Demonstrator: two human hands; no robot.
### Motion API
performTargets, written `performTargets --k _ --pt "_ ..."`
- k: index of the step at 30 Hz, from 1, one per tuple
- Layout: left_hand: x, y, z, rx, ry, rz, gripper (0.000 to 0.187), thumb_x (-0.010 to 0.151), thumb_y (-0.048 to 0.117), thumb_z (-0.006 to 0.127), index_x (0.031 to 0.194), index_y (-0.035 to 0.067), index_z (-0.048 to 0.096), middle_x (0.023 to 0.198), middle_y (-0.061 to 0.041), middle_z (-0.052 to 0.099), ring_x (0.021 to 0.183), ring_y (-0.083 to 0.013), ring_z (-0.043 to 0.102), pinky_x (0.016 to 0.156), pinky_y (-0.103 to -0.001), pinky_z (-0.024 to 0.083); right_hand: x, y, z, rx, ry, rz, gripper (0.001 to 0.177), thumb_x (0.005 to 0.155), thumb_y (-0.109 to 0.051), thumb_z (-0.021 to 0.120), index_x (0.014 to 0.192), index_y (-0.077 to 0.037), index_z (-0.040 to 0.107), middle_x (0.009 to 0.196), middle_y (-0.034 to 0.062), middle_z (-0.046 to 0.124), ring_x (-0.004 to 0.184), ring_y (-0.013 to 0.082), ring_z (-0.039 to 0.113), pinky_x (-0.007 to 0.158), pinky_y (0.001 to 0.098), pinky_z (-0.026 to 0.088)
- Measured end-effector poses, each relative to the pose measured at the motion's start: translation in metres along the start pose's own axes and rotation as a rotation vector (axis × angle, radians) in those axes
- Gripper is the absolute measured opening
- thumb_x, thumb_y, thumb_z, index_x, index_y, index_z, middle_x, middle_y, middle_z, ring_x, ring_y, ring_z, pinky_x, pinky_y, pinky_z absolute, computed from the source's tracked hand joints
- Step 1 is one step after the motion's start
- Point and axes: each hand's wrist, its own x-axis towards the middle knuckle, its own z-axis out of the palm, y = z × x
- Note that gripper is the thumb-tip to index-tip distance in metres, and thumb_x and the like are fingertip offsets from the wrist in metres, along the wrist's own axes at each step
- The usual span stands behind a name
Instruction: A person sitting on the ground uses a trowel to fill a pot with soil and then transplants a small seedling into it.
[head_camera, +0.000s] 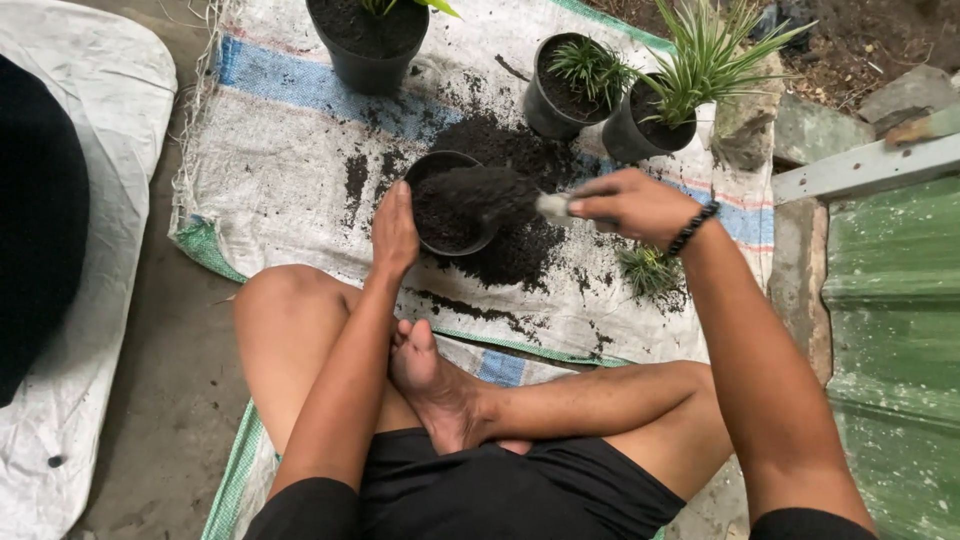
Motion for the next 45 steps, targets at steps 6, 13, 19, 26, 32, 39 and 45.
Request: performTargets --k 6,13,19,26,32,39,45 --pt "-0.006 0.022 -0.006 -0.031 0.016 0.019 0.064 0.115 0.038 0.022 0.137 -0.012 0.055 0.139 -0.037 0.055 0.135 -0.0515 0.048 0.119 -0.055 0.031 -0.030 -0.051 0.030 -0.665 0.224 -0.134 0.037 0.096 -0.033 0.067 0.125 -0.011 0.075 0.107 0.0163 0.075 0.100 0.0325 0.073 0.093 0.0453 0.053" --pt "-0.001 -0.005 0.001 -0.010 0.028 0.037 0.063 0.116 0.038 0.023 0.135 -0.012 0.057 0.135 -0.038 0.056 0.131 -0.0522 0.050 0.117 -0.056 0.033 -0.071 -0.023 0.027 -0.531 0.394 -0.180 0.036 0.102 -0.021 0.064 0.131 -0.001 0.070 0.088 0.0211 0.073 0.061 0.0257 0.061 0.062 0.0357 0.049" --pt "-0.002 -0.004 0.000 -0.034 -0.001 0.044 0.064 0.115 0.038 0.019 0.138 -0.009 0.056 0.139 -0.037 0.055 0.135 -0.0495 0.048 0.119 -0.054 0.031 -0.036 0.063 0.064 -0.172 0.261 -0.159 0.040 0.094 -0.028 0.071 0.128 -0.006 0.073 0.098 0.0179 0.076 0.067 0.0233 0.063 0.063 0.0371 0.048" --pt "-0.004 0.006 -0.003 -0.014 0.008 0.010 0.066 0.115 0.039 0.021 0.141 -0.012 0.053 0.144 -0.038 0.051 0.139 -0.0499 0.045 0.122 -0.054 0.028 -0.042 0.192 0.066 0.503 0.346 -0.032 0.039 0.103 -0.023 0.057 0.138 -0.003 0.059 0.068 0.0114 0.052 0.042 0.0138 0.045 0.038 0.0254 0.034" --pt "-0.005 0.003 -0.001 -0.071 -0.010 -0.053 0.061 0.111 0.039 0.034 0.146 -0.008 0.051 0.148 -0.034 0.050 0.141 -0.0479 0.043 0.123 -0.054 0.026 -0.023 0.247 0.035 0.449 0.127 0.163 0.033 0.092 -0.023 0.067 0.116 -0.001 0.071 0.059 0.0132 0.048 0.039 0.0105 0.038 0.035 0.0214 0.024" --pt "-0.006 0.020 -0.006 -0.138 0.068 -0.121 0.066 0.086 0.026 0.047 0.145 -0.003 0.054 0.143 -0.034 0.053 0.139 -0.0471 0.045 0.120 -0.052 0.029 0.041 0.229 0.042 0.150 -0.274 0.185 0.017 0.086 -0.026 0.079 0.087 -0.009 0.080 0.049 0.0116 0.051 0.037 0.0084 0.036 0.036 0.0198 0.025" --pt "0.007 -0.019 -0.014 -0.194 0.164 -0.047 0.066 0.075 0.026 0.048 0.135 0.007 0.066 0.123 -0.025 0.062 0.117 -0.0377 0.056 0.109 -0.048 0.038 0.089 0.226 0.025 0.112 -0.334 0.202 0.024 0.085 -0.032 0.082 0.099 -0.012 0.082 0.052 0.0111 0.058 0.035 0.0075 0.033 0.035 0.0195 0.025"
